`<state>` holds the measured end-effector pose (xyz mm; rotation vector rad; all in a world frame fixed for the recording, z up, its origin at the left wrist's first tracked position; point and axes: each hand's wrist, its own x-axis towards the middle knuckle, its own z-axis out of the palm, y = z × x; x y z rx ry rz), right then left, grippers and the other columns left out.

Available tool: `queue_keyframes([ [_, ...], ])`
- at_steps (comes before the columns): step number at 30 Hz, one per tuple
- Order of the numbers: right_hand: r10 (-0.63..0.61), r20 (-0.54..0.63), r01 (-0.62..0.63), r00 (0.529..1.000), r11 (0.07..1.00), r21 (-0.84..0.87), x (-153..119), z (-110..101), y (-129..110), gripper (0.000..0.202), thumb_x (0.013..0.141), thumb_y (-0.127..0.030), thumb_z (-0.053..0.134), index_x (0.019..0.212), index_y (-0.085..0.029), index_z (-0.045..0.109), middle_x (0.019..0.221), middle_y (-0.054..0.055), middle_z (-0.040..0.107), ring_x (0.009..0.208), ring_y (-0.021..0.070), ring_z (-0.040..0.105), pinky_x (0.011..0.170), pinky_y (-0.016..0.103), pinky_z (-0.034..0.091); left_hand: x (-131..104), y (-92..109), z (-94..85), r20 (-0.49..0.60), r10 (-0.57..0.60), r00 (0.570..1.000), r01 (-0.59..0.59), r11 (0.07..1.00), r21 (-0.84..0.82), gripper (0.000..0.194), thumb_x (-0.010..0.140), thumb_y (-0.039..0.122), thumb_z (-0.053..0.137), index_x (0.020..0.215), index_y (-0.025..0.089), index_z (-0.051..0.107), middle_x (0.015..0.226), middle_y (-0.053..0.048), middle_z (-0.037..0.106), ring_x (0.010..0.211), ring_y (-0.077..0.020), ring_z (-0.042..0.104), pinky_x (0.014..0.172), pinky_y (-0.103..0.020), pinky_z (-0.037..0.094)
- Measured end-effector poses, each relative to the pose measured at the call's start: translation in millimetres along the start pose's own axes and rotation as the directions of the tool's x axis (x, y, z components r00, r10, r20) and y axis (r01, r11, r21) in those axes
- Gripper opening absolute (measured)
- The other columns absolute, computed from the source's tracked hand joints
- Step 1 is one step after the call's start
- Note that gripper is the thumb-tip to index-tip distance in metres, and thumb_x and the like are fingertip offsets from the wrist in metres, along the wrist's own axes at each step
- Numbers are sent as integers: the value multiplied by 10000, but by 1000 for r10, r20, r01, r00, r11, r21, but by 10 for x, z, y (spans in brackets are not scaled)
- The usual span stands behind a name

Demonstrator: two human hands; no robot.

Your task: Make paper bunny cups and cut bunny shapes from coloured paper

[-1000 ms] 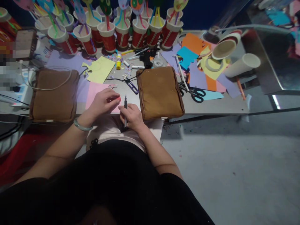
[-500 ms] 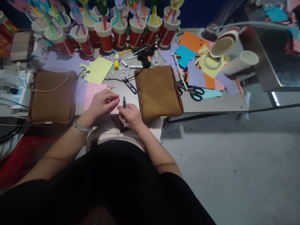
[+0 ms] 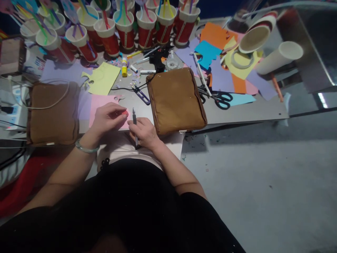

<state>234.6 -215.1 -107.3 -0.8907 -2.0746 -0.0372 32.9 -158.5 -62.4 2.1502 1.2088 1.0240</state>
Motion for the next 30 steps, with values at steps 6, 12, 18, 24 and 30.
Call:
queue_keyframes([
  [6, -19, 36, 19, 999, 1000, 6, -8, -10, 12, 135, 962, -138, 583, 1020, -199, 688, 1077, 75, 793, 1014, 207, 684, 851, 370, 556, -26, 32, -11, -1, -103, 995, 103, 995, -18, 184, 832, 323, 769, 956, 187, 780, 912, -48, 791, 810, -160, 712, 764, -307, 577],
  [12, -33, 11, 33, 999, 999, 8, -9, -20, 16, 109, 957, -136, 591, 990, -195, 677, 1103, 75, 794, 1014, 209, 680, 844, 371, 553, -11, 52, -20, 1, -158, 987, 158, 987, -26, 203, 855, 352, 780, 968, 184, 775, 925, -48, 782, 816, -159, 711, 767, -308, 579],
  [18, -23, 56, 21, 998, 999, 35, -31, -17, 20, 121, 969, -145, 580, 1022, -199, 674, 1142, 77, 783, 1047, 212, 670, 858, 383, 541, 24, 13, -16, -17, -155, 988, 155, 988, -17, 174, 878, 345, 770, 961, 192, 770, 925, -37, 778, 826, -149, 704, 780, -302, 578],
  [24, -13, 29, 11, 1000, 999, 45, -24, -19, 13, 135, 964, -140, 589, 1040, -215, 671, 1127, 55, 790, 1042, 210, 659, 860, 386, 547, 47, 14, -23, -1, -144, 990, 144, 989, -13, 167, 889, 349, 757, 956, 196, 768, 929, -46, 783, 832, -150, 706, 788, -304, 585],
  [30, -20, 5, 20, 1000, 999, 27, 2, -33, 7, 99, 963, -153, 595, 980, -211, 673, 1113, 36, 798, 996, 197, 671, 849, 360, 562, 58, 28, -30, 3, -167, 986, 167, 986, -15, 197, 878, 363, 758, 967, 188, 770, 935, -48, 789, 803, -148, 706, 752, -296, 588],
])
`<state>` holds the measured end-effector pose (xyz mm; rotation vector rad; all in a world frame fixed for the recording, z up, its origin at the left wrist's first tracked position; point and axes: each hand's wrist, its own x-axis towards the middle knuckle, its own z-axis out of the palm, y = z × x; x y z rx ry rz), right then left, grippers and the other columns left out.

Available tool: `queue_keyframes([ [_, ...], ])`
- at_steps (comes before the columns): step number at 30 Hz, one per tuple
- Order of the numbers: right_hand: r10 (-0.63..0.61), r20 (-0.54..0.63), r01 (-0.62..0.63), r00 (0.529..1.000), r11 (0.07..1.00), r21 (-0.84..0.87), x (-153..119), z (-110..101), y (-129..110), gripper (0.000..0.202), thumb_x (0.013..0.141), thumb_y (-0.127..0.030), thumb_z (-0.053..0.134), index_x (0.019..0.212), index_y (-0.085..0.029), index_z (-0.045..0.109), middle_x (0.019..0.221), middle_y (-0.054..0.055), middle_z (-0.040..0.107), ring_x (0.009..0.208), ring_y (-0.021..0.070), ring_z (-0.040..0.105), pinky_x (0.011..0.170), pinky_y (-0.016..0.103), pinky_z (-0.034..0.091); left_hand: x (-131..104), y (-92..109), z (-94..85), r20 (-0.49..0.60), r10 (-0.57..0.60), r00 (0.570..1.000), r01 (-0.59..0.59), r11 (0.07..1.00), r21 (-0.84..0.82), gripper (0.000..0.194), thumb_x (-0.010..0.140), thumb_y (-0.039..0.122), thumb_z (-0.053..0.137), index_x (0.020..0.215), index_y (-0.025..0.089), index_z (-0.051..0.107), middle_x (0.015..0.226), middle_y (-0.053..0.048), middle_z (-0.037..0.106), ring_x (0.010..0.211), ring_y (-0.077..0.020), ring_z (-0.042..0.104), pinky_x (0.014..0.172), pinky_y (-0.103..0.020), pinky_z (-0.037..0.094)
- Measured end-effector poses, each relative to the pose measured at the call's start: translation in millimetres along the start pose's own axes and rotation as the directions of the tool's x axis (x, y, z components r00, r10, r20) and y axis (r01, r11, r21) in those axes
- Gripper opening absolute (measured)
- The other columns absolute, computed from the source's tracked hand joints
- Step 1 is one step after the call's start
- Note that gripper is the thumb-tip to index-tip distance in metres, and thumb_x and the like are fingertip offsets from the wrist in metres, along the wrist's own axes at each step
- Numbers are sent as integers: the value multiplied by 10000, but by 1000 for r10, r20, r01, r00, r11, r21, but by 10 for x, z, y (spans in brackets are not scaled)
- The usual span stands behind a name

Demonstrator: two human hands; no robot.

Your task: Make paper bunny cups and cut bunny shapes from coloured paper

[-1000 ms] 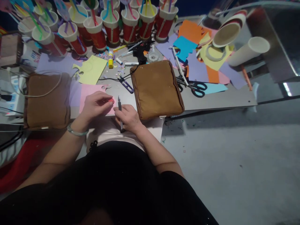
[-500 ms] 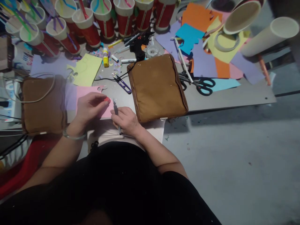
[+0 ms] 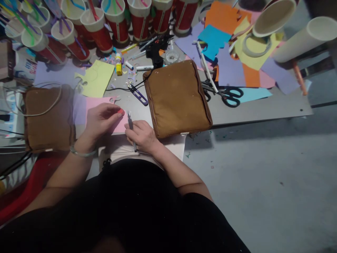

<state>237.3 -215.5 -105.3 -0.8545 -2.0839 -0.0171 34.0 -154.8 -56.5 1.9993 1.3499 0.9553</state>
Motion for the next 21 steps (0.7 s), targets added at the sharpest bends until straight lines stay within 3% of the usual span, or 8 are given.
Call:
queue_keyframes([
  [11, 32, 71, -34, 997, 999, 25, -52, 37, 11, 100, 965, -167, 604, 1013, -225, 670, 1149, 55, 793, 1049, 212, 685, 851, 389, 552, 14, 50, -48, 42, 28, 999, -29, 999, 14, 166, 892, 345, 743, 928, 188, 784, 904, -48, 791, 782, -154, 704, 739, -302, 573],
  [21, 23, 40, -25, 999, 999, 36, -65, 46, 16, 130, 969, -170, 594, 1035, -226, 691, 1147, 65, 787, 1053, 214, 670, 861, 392, 554, 18, 38, -49, 58, 98, 994, -102, 992, 80, 145, 912, 328, 702, 927, 202, 772, 906, -45, 789, 818, -159, 706, 769, -303, 580],
])
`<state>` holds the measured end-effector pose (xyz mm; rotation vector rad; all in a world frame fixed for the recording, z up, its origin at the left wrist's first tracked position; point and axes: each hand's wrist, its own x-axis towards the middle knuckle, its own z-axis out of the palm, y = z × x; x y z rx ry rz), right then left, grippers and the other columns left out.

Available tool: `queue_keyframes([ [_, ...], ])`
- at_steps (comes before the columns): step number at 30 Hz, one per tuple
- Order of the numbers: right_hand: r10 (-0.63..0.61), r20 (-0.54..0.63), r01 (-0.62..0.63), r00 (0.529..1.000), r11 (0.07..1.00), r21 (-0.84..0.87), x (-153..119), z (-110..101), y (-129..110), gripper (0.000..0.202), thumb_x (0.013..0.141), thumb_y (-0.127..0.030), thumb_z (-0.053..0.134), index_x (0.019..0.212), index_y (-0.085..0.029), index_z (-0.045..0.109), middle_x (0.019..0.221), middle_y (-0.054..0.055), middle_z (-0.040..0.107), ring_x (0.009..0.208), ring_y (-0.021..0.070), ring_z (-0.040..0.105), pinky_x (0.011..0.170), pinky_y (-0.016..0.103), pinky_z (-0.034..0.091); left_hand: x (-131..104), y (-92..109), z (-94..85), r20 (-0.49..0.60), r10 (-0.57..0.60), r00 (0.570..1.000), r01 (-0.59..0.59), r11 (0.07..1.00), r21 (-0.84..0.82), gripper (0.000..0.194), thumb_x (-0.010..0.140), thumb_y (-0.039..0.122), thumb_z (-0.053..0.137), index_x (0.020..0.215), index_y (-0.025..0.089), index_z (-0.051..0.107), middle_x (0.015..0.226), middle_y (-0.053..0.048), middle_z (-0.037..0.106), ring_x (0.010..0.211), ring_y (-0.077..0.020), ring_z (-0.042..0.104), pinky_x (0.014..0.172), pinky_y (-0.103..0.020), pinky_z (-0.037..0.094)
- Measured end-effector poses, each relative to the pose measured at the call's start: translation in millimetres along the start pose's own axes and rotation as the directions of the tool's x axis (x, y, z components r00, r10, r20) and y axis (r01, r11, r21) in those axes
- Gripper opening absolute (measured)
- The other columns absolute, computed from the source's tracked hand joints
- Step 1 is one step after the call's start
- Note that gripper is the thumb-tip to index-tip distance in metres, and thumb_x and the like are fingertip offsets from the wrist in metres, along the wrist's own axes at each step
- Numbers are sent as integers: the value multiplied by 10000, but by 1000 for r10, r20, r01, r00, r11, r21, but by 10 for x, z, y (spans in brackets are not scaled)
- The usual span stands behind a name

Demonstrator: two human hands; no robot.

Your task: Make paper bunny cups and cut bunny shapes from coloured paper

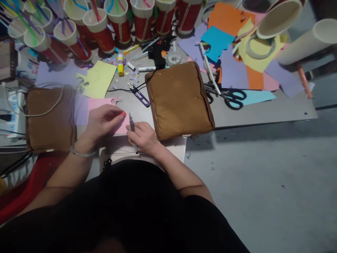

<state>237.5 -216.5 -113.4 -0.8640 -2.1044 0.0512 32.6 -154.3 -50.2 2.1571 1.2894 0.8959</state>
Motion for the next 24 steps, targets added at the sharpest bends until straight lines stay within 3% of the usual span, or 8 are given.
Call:
queue_keyframes([
  [7, -28, -60, 26, 998, 999, -21, 37, -20, -5, 94, 951, -164, 615, 997, -220, 676, 1113, 57, 801, 1007, 208, 689, 826, 376, 575, 21, 32, -33, 45, 56, 997, -56, 998, -1, 130, 924, 279, 658, 896, 219, 770, 900, -46, 792, 843, -178, 718, 784, -329, 581],
  [14, 13, 5, -13, 1000, 1000, -3, 5, -20, -4, 111, 952, -161, 610, 1000, -229, 684, 1140, 57, 798, 1030, 208, 688, 838, 390, 575, 16, 10, -43, 56, 81, 995, -81, 997, 0, 130, 933, 283, 659, 913, 226, 775, 919, -47, 798, 858, -183, 729, 792, -342, 590],
  [24, -19, -52, 16, 998, 999, -47, 45, -46, -19, 91, 937, -157, 649, 894, -234, 673, 1108, 35, 807, 1007, 191, 694, 827, 351, 564, -38, -10, -14, 19, 147, 989, -147, 988, 39, 92, 935, 255, 699, 953, 221, 783, 994, -60, 809, 917, -186, 757, 842, -343, 615],
])
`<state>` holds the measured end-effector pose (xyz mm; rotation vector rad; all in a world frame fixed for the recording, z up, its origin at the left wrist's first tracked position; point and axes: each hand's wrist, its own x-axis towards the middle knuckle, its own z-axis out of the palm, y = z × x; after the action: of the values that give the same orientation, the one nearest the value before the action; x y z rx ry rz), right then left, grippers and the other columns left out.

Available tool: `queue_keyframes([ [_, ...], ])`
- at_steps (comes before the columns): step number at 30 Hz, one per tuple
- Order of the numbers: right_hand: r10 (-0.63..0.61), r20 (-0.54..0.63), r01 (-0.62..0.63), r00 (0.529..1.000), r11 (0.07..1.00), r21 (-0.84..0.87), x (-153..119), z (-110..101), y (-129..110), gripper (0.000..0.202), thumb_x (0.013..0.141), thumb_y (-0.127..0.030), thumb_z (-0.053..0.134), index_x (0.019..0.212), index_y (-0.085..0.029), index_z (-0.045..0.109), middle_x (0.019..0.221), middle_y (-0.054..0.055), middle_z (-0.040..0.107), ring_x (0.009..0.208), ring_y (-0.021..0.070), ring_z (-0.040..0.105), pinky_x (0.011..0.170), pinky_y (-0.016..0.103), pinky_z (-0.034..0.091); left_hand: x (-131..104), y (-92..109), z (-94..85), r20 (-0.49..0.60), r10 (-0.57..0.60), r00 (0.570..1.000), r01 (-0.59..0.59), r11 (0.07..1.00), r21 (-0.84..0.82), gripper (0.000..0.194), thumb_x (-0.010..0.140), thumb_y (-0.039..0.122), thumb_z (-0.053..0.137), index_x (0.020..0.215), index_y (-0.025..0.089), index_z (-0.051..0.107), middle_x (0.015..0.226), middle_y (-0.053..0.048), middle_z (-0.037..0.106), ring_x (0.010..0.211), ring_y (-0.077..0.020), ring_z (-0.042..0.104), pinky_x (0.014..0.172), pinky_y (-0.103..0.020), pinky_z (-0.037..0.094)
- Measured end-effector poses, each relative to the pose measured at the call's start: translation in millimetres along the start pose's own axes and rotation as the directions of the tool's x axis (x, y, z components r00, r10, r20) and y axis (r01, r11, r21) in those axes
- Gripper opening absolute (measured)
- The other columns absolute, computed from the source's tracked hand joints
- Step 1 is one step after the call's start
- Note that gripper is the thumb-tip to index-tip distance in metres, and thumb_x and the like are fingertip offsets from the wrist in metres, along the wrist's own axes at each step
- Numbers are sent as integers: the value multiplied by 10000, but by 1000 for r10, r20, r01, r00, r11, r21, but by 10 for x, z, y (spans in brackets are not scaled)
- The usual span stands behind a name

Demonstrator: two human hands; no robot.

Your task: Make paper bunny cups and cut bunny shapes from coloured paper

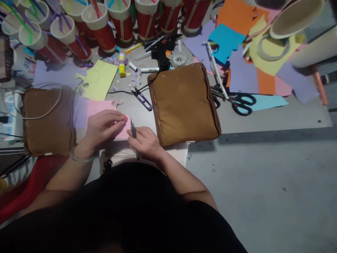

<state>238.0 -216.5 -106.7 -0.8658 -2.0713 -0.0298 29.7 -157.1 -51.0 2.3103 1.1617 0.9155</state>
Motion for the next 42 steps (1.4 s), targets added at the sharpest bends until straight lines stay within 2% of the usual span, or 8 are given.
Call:
queue_keyframes([
  [7, 60, 34, -62, 998, 995, 80, 26, -47, -26, 116, 956, -169, 612, 887, -246, 664, 1131, 22, 799, 1036, 189, 685, 873, 356, 555, -27, 15, 51, -40, 27, 999, -24, 996, 84, 83, 951, 267, 700, 938, 219, 766, 1016, -49, 811, 924, -170, 764, 833, -316, 623],
  [12, 77, 43, -81, 996, 992, 100, 29, -74, -40, 92, 958, -161, 627, 937, -236, 676, 1136, 36, 797, 1000, 189, 694, 875, 352, 561, -43, 55, 33, -11, -53, 999, 54, 995, 83, 90, 961, 269, 689, 987, 211, 753, 972, -41, 811, 894, -166, 758, 841, -318, 605],
  [17, 75, 16, -77, 997, 989, 127, -7, -51, -24, 122, 948, -161, 658, 1049, -225, 685, 1106, 58, 783, 980, 191, 697, 847, 354, 590, -119, 39, 23, -65, -131, 989, 133, 991, 31, 213, 909, 283, 754, 1101, 197, 723, 956, -36, 791, 809, -134, 716, 750, -271, 579],
  [26, 72, -17, -68, 997, 984, 167, -44, -32, -6, 228, 922, -151, 701, 1138, -207, 659, 1088, 87, 782, 969, 204, 710, 818, 364, 620, -126, 54, 24, -64, -187, 980, 189, 982, 28, 197, 917, 321, 755, 1070, 196, 751, 958, -46, 806, 824, -144, 739, 760, -286, 596],
  [28, 55, -21, -50, 998, 985, 166, -49, -29, -6, 227, 926, -144, 689, 1142, -206, 657, 1136, 92, 776, 1006, 212, 709, 822, 377, 618, -108, 50, 16, -60, -153, 986, 155, 988, 28, 172, 921, 297, 756, 1059, 194, 761, 956, -46, 814, 837, -148, 752, 782, -295, 606],
  [35, 49, -31, -44, 998, 989, 143, -11, -35, -2, 177, 932, -147, 682, 1093, -216, 659, 1108, 76, 791, 949, 200, 718, 800, 361, 619, -55, 17, 1, -60, 125, 990, -117, 986, 122, 73, 942, 194, 732, 1009, 193, 759, 1012, -43, 822, 957, -158, 783, 853, -286, 628],
  [38, 79, -12, -76, 997, 986, 150, -4, -38, -10, 198, 936, -151, 675, 1120, -222, 657, 1086, 71, 797, 929, 197, 720, 806, 360, 615, -78, 20, -3, -66, 160, 985, -140, 961, 239, 45, 946, 200, 725, 984, 197, 750, 1001, -47, 792, 863, -127, 751, 737, -243, 594],
  [42, 91, -2, -89, 996, 982, 167, -13, -30, -19, 210, 935, -153, 666, 1135, -215, 649, 1068, 76, 804, 923, 198, 728, 821, 354, 601, -126, 48, -24, -11, 201, 979, -175, 876, 448, 95, 977, 254, 689, 1044, 217, 745, 723, 9, 667, 606, -101, 589, 525, -245, 416],
])
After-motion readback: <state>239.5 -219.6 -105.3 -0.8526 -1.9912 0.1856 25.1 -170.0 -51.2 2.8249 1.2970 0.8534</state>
